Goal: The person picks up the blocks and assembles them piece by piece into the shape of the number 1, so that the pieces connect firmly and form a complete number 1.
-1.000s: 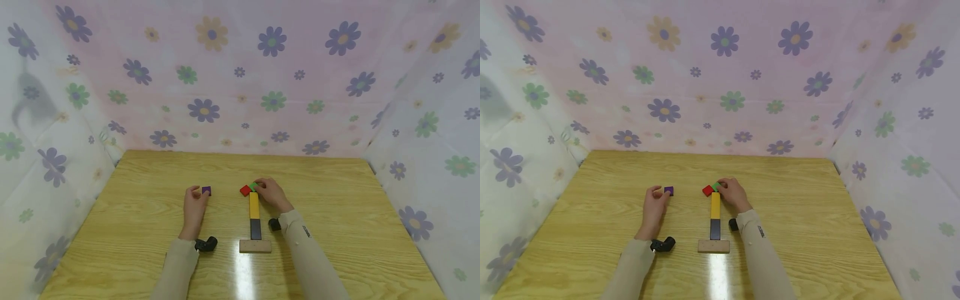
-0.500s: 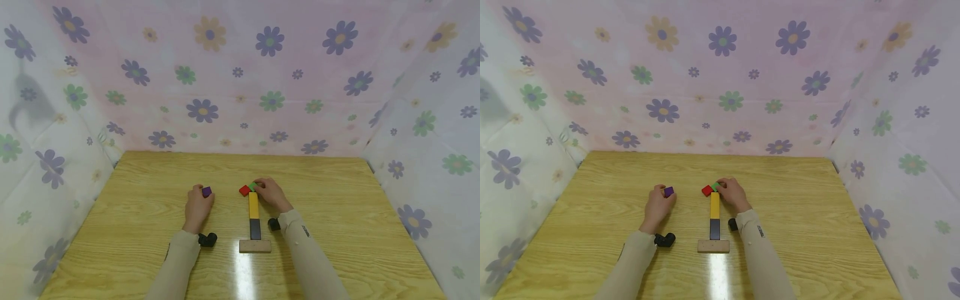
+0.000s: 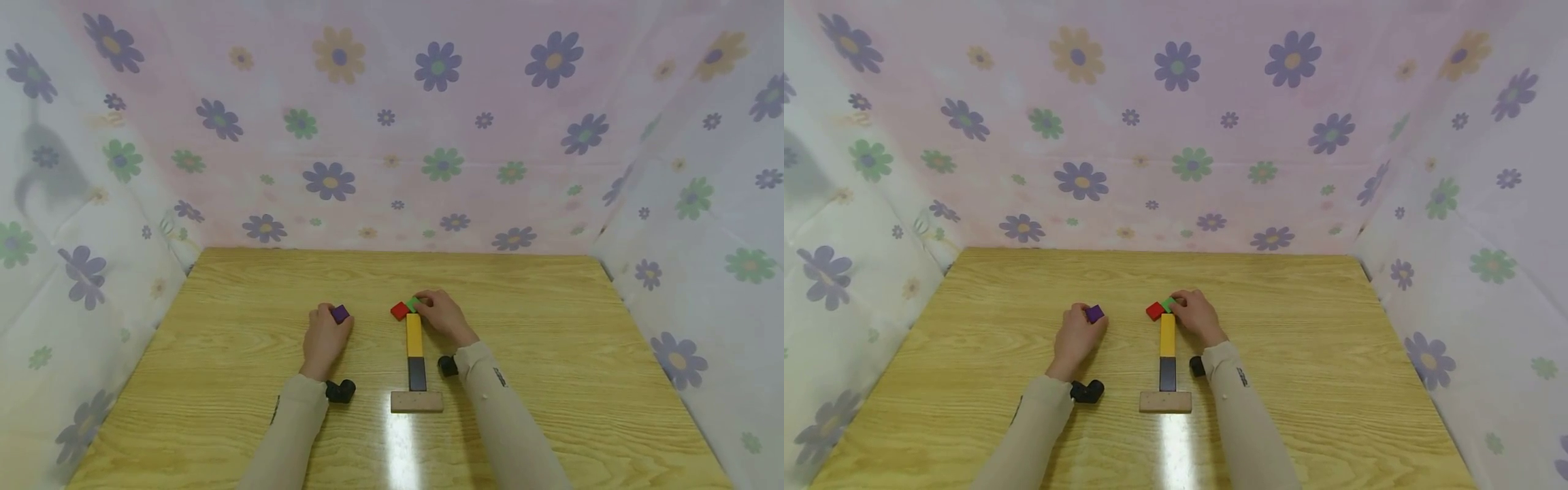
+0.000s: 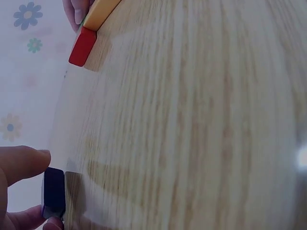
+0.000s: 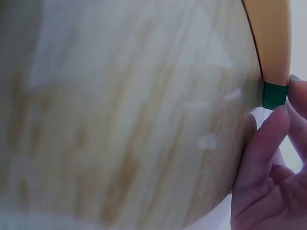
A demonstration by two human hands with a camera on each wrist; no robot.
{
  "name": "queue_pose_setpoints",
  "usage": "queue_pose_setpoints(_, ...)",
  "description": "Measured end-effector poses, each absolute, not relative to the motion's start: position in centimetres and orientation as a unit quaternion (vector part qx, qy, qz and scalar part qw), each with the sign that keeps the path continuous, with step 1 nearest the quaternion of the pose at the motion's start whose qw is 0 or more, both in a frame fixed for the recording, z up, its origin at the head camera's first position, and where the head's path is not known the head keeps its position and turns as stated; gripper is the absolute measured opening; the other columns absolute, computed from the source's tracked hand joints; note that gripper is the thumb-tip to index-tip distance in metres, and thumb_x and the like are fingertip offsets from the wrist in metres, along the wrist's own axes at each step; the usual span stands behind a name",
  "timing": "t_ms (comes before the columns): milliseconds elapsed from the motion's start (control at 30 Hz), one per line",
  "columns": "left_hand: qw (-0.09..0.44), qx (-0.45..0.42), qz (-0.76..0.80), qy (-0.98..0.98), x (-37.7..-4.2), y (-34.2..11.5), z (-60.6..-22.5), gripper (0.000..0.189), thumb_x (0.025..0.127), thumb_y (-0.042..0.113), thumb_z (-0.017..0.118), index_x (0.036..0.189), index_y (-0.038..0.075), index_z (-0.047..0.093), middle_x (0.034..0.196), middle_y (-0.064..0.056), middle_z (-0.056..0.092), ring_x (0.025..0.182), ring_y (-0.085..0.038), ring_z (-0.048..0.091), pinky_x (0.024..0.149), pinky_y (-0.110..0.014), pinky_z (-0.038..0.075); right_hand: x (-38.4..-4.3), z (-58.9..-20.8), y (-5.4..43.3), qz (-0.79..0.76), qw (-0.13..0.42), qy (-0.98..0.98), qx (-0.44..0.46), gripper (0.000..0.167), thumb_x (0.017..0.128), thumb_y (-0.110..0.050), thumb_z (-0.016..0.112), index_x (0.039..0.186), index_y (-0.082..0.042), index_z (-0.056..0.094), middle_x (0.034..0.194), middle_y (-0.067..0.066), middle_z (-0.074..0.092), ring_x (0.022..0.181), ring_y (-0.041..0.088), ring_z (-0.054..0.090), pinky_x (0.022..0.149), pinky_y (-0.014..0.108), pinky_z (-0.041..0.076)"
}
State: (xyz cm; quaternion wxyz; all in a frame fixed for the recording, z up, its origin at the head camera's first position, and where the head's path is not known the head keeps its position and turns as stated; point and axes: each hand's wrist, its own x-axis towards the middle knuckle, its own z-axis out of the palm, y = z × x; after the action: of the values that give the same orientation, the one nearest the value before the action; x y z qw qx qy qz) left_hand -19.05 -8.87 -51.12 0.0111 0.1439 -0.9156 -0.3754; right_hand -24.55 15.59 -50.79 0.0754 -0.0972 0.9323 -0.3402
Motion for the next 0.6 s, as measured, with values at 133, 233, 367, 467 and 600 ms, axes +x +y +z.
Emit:
queue_pose_setpoints(133, 0.010, 0.136, -0.360, -0.923, -19.11, -8.78, -51.09, 0.043, 0.082, 0.038, 0.056, 0.111, 0.007, 0.045, 0.098, -0.013, 0.044, 0.069, -0.028, 0.050, 0.053, -0.035, 0.039, -24.48, -50.82, 15.58, -0.343, 0.078, 0.932, -0.087, 0.032, 0.090, -0.028, 0.053, 0.117, -0.013, 0.058, 0.094, 0.006, 0.051, 0.077, 0.019, 0.045, 0.065, 0.031, 0.038)
queue_pose_setpoints(233, 0.005, 0.134, -0.350, -0.927, -19.13, -8.79, -51.23, 0.041, 0.084, 0.038, 0.055, 0.110, 0.008, 0.046, 0.098, -0.012, 0.045, 0.069, -0.027, 0.051, 0.054, -0.036, 0.040, -24.47, -50.86, 15.54, -0.343, 0.078, 0.932, -0.085, 0.032, 0.090, -0.028, 0.053, 0.117, -0.012, 0.058, 0.093, 0.006, 0.051, 0.076, 0.019, 0.044, 0.064, 0.031, 0.037)
queue_pose_setpoints(367, 0.002, 0.130, -0.346, -0.929, -19.07, -8.80, -51.32, 0.040, 0.085, 0.038, 0.054, 0.110, 0.008, 0.047, 0.100, -0.013, 0.046, 0.072, -0.028, 0.052, 0.058, -0.038, 0.041, -24.44, -50.89, 15.52, -0.340, 0.080, 0.933, -0.083, 0.032, 0.090, -0.028, 0.052, 0.117, -0.013, 0.058, 0.093, 0.007, 0.050, 0.075, 0.019, 0.044, 0.064, 0.031, 0.037)
queue_pose_setpoints(467, 0.004, 0.127, -0.344, -0.930, -19.05, -8.82, -51.32, 0.040, 0.085, 0.038, 0.055, 0.110, 0.007, 0.047, 0.101, -0.013, 0.046, 0.074, -0.029, 0.053, 0.060, -0.040, 0.042, -24.40, -50.86, 15.49, -0.341, 0.083, 0.933, -0.081, 0.031, 0.090, -0.028, 0.052, 0.118, -0.014, 0.058, 0.095, 0.007, 0.051, 0.076, 0.019, 0.045, 0.065, 0.032, 0.038)
queue_pose_setpoints(600, 0.004, 0.125, -0.343, -0.931, -19.01, -8.88, -51.38, 0.041, 0.085, 0.039, 0.056, 0.110, 0.008, 0.048, 0.102, -0.013, 0.046, 0.074, -0.029, 0.053, 0.059, -0.040, 0.042, -24.41, -50.80, 15.41, -0.340, 0.081, 0.933, -0.083, 0.031, 0.090, -0.027, 0.052, 0.117, -0.014, 0.058, 0.096, 0.007, 0.051, 0.077, 0.019, 0.045, 0.066, 0.032, 0.038)
